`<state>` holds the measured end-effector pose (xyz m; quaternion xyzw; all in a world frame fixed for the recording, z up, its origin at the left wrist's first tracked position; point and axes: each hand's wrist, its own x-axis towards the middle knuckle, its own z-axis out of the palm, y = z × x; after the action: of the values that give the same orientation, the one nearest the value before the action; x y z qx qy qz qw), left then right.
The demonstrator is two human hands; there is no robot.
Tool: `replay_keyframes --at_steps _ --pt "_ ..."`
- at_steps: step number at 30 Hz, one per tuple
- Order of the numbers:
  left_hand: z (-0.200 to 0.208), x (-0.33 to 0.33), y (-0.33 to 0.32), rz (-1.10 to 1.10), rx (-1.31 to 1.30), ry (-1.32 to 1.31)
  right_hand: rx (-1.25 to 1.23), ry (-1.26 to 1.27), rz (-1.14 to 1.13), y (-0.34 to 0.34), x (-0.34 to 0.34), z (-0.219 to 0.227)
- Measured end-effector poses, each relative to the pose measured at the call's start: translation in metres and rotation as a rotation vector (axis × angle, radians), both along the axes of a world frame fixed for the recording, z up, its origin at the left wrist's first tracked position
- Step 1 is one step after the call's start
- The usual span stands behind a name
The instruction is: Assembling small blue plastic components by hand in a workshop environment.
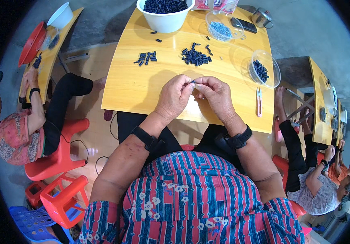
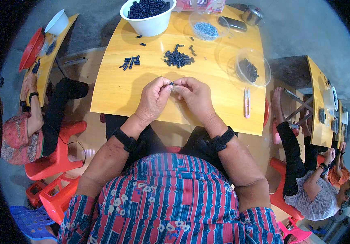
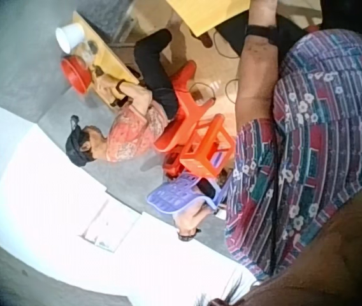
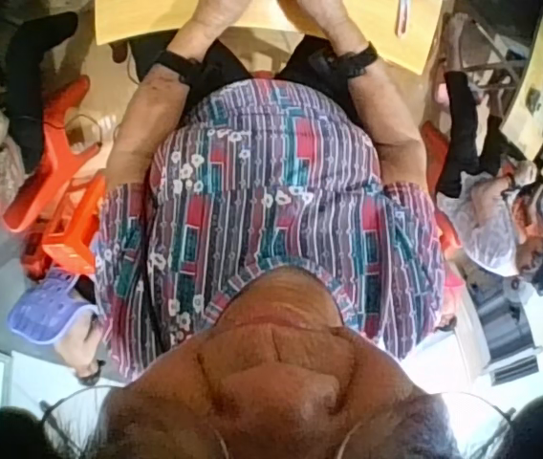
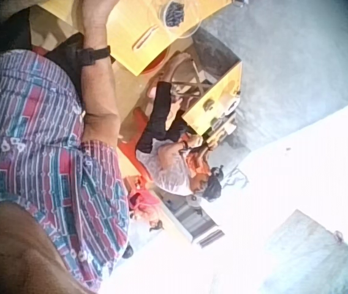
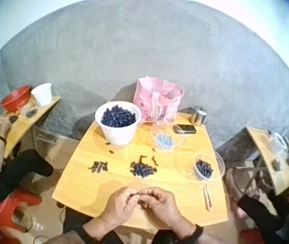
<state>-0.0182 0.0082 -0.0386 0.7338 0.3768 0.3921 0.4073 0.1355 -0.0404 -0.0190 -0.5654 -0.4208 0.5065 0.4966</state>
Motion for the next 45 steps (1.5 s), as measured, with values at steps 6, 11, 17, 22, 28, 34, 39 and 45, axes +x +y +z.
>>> replay_keyframes --at_steps 6,11,17,22,28,34,39,45 --pt "-0.004 -0.001 -0.001 -0.01 0.002 -0.046 -0.005 0.003 -0.062 -0.002 -0.001 -0.004" --pt "-0.003 -0.004 0.0 -0.046 -0.182 -0.127 0.041 0.01 -0.076 0.001 0.005 0.002" --pt "0.001 -0.004 0.0 -0.08 -0.171 -0.097 0.094 0.004 -0.062 0.005 0.006 -0.002" --pt "0.002 -0.004 -0.001 -0.075 -0.174 -0.108 0.135 -0.042 -0.055 0.005 0.004 -0.004" --pt "0.001 -0.004 0.0 -0.07 -0.166 -0.092 0.166 -0.232 -0.081 0.005 0.002 0.001" --pt "0.002 -0.005 -0.001 -0.061 -0.153 -0.074 0.239 -0.479 -0.097 0.001 -0.003 0.008" --pt "-0.002 -0.003 -0.001 -0.053 -0.031 -0.089 0.392 -0.743 -0.114 0.003 -0.003 0.004" --pt "-0.003 -0.002 -0.001 -0.021 -0.002 -0.044 0.525 -0.874 -0.109 0.004 -0.005 0.006"
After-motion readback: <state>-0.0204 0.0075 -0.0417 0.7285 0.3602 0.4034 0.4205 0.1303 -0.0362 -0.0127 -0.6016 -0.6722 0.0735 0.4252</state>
